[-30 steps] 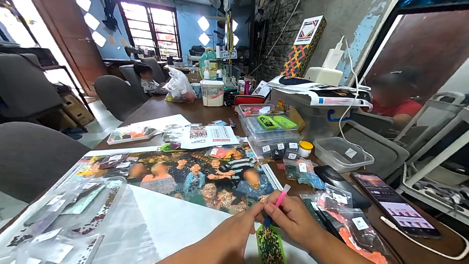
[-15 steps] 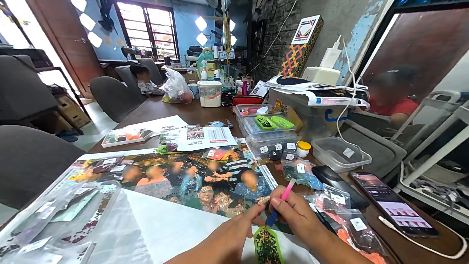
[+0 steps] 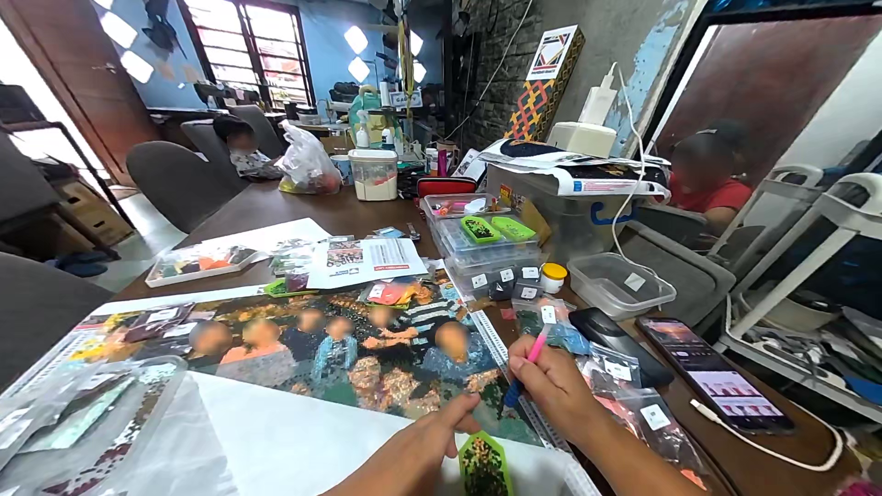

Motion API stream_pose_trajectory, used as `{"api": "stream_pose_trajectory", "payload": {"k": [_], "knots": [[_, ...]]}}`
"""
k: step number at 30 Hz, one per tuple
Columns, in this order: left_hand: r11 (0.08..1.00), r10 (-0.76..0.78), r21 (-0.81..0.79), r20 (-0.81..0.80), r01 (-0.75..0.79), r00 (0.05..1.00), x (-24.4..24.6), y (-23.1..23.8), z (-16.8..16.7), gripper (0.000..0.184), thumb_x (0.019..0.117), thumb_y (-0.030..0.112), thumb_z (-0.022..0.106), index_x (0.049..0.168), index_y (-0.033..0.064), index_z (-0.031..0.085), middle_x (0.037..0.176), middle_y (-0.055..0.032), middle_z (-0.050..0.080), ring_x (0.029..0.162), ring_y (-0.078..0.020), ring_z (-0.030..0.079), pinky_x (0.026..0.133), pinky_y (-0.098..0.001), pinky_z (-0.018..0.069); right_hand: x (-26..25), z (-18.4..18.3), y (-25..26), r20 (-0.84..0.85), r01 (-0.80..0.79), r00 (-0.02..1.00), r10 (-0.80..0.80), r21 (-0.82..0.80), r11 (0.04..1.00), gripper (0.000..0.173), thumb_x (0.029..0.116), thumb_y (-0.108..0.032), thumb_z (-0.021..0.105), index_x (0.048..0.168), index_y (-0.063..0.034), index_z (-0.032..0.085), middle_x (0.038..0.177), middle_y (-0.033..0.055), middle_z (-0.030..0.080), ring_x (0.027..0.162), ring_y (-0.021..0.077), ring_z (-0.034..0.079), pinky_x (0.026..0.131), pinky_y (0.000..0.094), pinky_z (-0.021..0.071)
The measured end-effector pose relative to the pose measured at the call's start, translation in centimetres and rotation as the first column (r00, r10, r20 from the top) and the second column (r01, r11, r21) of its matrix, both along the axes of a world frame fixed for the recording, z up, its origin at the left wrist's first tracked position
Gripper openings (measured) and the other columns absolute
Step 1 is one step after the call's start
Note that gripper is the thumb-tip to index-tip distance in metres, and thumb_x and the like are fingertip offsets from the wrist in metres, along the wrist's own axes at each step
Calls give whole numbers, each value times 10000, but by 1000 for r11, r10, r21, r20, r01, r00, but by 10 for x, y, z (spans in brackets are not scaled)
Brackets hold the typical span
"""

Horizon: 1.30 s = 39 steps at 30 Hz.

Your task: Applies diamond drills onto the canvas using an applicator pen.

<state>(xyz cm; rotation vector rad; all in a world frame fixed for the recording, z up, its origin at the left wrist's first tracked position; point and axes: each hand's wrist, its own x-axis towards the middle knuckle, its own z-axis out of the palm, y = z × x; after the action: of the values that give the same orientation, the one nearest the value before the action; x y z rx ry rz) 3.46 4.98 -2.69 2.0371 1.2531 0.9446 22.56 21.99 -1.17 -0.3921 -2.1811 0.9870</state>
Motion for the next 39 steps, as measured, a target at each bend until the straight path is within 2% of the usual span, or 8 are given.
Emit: {"api": "stream_pose_trajectory", "payload": {"k": [4, 17, 39], "knots": [[1000, 0, 8, 0, 0, 1000, 0, 0, -1, 1176, 646, 295, 938, 1543, -75, 274, 1290, -229, 619, 1012, -291, 629, 890, -432, 519, 0, -1, 2, 24, 15, 1000, -15, 13, 1000, 277, 1022, -205, 417, 836, -91, 588, 661, -76, 507, 576, -47, 461, 543, 137, 390], [999, 0, -41, -7, 0, 1000, 1, -1, 5, 1145, 652, 277, 938, 1536, -71, 299, 1309, -238, 613, 1017, -301, 628, 883, -442, 515, -2, -6, 3, 10, 5, 1000, -6, 105, 995, 271, 1021, -199, 424, 835, -85, 584, 632, -68, 480, 555, -52, 441, 526, 129, 371], [1000, 6, -28, -19, -6, 1000, 1, -3, 6, 1121, 666, 276, 935, 1530, -76, 314, 1308, -236, 623, 1036, -318, 637, 900, -461, 519, -2, -7, 3, 31, -9, 1000, 5, 107, 994, 267, 1021, -206, 425, 854, -74, 587, 636, -60, 489, 547, -47, 435, 518, 131, 365]]}}
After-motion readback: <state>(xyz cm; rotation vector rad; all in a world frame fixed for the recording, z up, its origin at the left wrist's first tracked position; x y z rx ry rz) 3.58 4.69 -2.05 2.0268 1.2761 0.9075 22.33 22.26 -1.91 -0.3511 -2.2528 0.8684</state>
